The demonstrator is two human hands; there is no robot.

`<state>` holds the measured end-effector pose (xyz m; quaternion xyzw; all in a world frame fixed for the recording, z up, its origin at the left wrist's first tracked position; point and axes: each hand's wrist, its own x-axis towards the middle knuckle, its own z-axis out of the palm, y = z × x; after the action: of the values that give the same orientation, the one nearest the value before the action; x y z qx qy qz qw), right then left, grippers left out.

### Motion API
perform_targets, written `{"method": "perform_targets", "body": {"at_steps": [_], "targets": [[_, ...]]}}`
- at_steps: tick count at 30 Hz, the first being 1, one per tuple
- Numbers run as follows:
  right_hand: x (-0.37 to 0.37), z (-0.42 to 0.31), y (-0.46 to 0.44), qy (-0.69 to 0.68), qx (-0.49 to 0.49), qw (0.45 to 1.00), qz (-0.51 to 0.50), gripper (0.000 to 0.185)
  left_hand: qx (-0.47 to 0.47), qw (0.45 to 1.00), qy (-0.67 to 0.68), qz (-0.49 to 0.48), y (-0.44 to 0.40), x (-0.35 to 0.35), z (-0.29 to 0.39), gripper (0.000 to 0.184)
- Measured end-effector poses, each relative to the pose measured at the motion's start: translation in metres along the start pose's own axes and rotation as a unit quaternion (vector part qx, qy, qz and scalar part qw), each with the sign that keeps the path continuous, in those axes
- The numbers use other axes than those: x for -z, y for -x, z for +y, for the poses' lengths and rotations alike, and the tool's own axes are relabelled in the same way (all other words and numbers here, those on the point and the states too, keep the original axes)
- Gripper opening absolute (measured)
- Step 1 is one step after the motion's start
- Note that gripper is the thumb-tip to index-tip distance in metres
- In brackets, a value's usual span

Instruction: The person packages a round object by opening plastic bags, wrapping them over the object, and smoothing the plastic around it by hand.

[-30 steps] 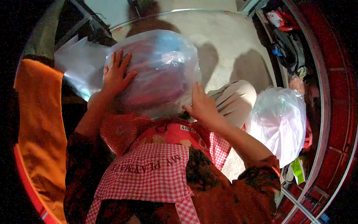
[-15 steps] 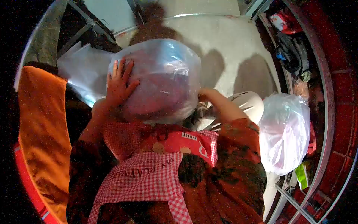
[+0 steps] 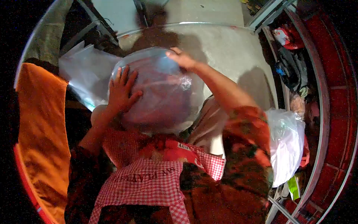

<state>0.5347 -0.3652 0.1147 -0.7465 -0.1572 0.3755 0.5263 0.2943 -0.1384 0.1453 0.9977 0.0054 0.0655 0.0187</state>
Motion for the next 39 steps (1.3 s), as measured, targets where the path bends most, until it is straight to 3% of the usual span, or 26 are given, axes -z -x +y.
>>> {"method": "perform_targets", "body": {"at_steps": [1, 2, 6, 7, 10, 11, 13, 14, 15, 17, 19, 21, 22, 23, 26, 27, 30, 34, 35, 38, 39], "targets": [[0.003, 0.004, -0.015, -0.079, -0.127, 0.988, -0.024, 0.056, 0.0, 1.0, 0.0, -0.001, -0.001, 0.002, 0.001, 0.076], [0.008, 0.019, -0.032, -0.087, -0.176, 0.98, -0.044, 0.054, 0.0, 1.0, 0.003, -0.003, -0.002, 0.002, 0.001, 0.076], [0.035, 0.115, -0.068, 0.067, -0.242, 0.959, -0.131, 0.049, 0.004, 1.0, 0.027, 0.0, -0.001, 0.006, 0.001, 0.076], [0.043, 0.133, -0.069, 0.111, -0.262, 0.947, -0.152, 0.047, 0.016, 0.999, 0.022, -0.042, -0.002, 0.011, 0.002, 0.076], [0.088, 0.155, -0.083, 0.279, -0.274, 0.906, -0.163, 0.043, 0.024, 0.998, 0.039, -0.035, -0.001, 0.015, 0.005, 0.077], [0.105, 0.152, -0.091, 0.349, -0.255, 0.891, -0.139, 0.042, 0.024, 0.998, 0.04, -0.032, 0.0, 0.016, 0.005, 0.077], [0.123, 0.129, -0.094, 0.431, -0.147, 0.89, 0.029, 0.039, 0.017, 0.998, 0.045, -0.027, -0.001, 0.017, 0.006, 0.077], [0.118, 0.105, -0.082, 0.376, -0.081, 0.916, 0.112, 0.038, 0.015, 0.999, 0.043, -0.026, -0.001, 0.016, 0.005, 0.076], [0.088, 0.053, -0.04, 0.169, 0.007, 0.973, 0.16, 0.036, 0.016, 0.999, 0.041, -0.022, -0.001, 0.014, 0.005, 0.076], [0.035, -0.003, 0.016, 0.086, 0.189, 0.953, 0.221, 0.038, 0.017, 0.999, 0.044, -0.01, 0.001, 0.011, 0.004, 0.076], [-0.01, -0.021, 0.07, 0.193, 0.337, 0.89, 0.238, 0.046, 0.011, 0.999, 0.051, 0.01, 0.002, 0.008, 0.002, 0.075], [-0.017, 0.029, 0.067, 0.193, 0.276, 0.923, 0.186, 0.046, 0.009, 0.999, 0.05, 0.015, 0.003, 0.007, 0.001, 0.075], [-0.004, 0.043, 0.059, 0.123, 0.13, 0.977, 0.118, 0.045, 0.008, 0.999, 0.05, 0.019, 0.004, 0.006, 0.001, 0.075], [0.01, 0.058, 0.051, 0.068, -0.027, 0.995, 0.068, 0.045, 0.004, 0.999, 0.045, 0.019, 0.003, 0.004, 0.0, 0.075], [0.012, 0.006, 0.069, 0.352, 0.119, 0.889, 0.269, 0.044, 0.003, 0.999, 0.044, 0.022, 0.003, -0.003, -0.004, 0.075], [-0.001, -0.012, 0.077, 0.295, 0.246, 0.875, 0.296, 0.043, 0.003, 0.998, 0.053, 0.027, 0.003, -0.002, -0.004, 0.074], [-0.053, -0.037, 0.097, 0.379, 0.354, 0.815, 0.257, 0.048, -0.003, 0.997, 0.061, 0.042, 0.006, -0.005, -0.005, 0.073], [-0.092, 0.001, 0.096, 0.535, 0.308, 0.755, 0.222, 0.056, 0.026, 0.994, 0.096, -0.033, 0.001, 0.003, -0.013, 0.07], [-0.089, 0.003, 0.094, 0.537, 0.306, 0.753, 0.224, 0.057, 0.049, 0.98, 0.184, -0.063, -0.006, 0.011, -0.024, 0.066], [-0.09, 0.005, 0.091, 0.531, 0.31, 0.76, 0.208, 0.059, 0.131, 0.955, 0.253, 0.083, -0.019, 0.001, -0.06, 0.063], [-0.09, 0.002, 0.091, 0.532, 0.313, 0.76, 0.205, 0.06, 0.191, 0.924, 0.331, 0.021, -0.017, 0.002, -0.073, 0.058]]}}
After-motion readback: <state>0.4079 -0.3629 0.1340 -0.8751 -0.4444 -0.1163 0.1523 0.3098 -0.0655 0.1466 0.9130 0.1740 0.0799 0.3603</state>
